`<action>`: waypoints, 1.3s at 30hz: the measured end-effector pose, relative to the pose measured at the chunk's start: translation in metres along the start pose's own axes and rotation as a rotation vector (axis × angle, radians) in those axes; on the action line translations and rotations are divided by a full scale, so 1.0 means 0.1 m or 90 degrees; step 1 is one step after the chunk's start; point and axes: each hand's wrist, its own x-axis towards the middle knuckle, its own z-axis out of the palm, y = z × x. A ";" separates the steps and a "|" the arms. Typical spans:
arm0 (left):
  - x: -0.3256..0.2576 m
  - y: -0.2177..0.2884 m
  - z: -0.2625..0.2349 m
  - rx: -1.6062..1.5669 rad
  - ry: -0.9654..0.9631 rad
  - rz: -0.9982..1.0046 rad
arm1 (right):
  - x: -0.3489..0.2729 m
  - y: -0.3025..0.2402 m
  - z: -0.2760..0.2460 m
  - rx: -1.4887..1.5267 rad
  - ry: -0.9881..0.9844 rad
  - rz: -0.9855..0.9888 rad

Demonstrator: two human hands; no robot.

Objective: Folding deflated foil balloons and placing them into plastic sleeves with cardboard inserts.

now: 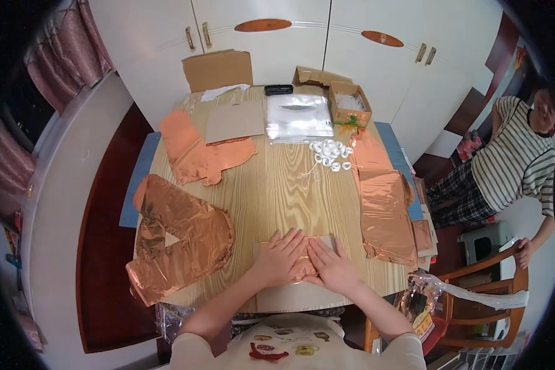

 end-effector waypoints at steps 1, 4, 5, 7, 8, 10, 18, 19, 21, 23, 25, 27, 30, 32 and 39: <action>-0.01 -0.01 0.00 0.014 0.004 0.001 | -0.06 -0.10 -0.08 0.012 0.021 -0.010; 0.00 0.03 -0.05 0.020 0.021 0.005 | -0.29 -0.43 -0.26 0.114 0.045 -0.071; 0.00 0.02 -0.07 0.020 0.010 0.005 | -0.36 -0.52 -0.27 0.160 0.046 -0.096; 0.00 0.03 -0.08 0.013 -0.015 0.010 | -0.46 -0.67 -0.16 0.116 0.093 -0.073; 0.02 0.01 -0.08 0.016 -0.008 0.017 | -0.48 -0.71 -0.12 0.094 0.115 -0.061; 0.00 -0.02 -0.05 0.024 0.002 0.022 | -0.50 -0.75 -0.02 0.074 0.146 -0.073; 0.00 -0.01 -0.05 0.008 -0.005 0.011 | -0.40 -0.73 -0.18 0.051 0.161 -0.062; 0.00 -0.02 -0.05 0.007 -0.006 0.011 | -0.37 -0.70 -0.18 0.037 0.171 -0.092; -0.01 -0.03 -0.04 0.010 0.017 0.018 | -0.37 -0.67 -0.17 0.001 0.181 -0.150; 0.00 -0.04 -0.03 0.009 0.032 0.023 | -0.39 -0.65 -0.17 -0.040 0.183 -0.207; 0.01 -0.05 -0.02 0.004 0.036 0.027 | -0.41 -0.65 -0.21 -0.052 0.210 -0.233; 0.00 -0.03 -0.02 0.004 0.033 0.024 | -0.45 -0.67 -0.32 -0.050 0.228 -0.244; 0.03 -0.02 -0.01 -0.003 0.042 0.023 | -0.58 -0.71 -0.69 -0.050 0.247 -0.282; -0.02 -0.04 0.01 -0.002 0.043 0.020 | -0.75 -0.64 -0.93 -0.036 0.278 -0.253; -0.06 -0.03 -0.01 0.024 0.019 0.042 | -0.94 -0.01 -1.45 -0.165 0.472 0.080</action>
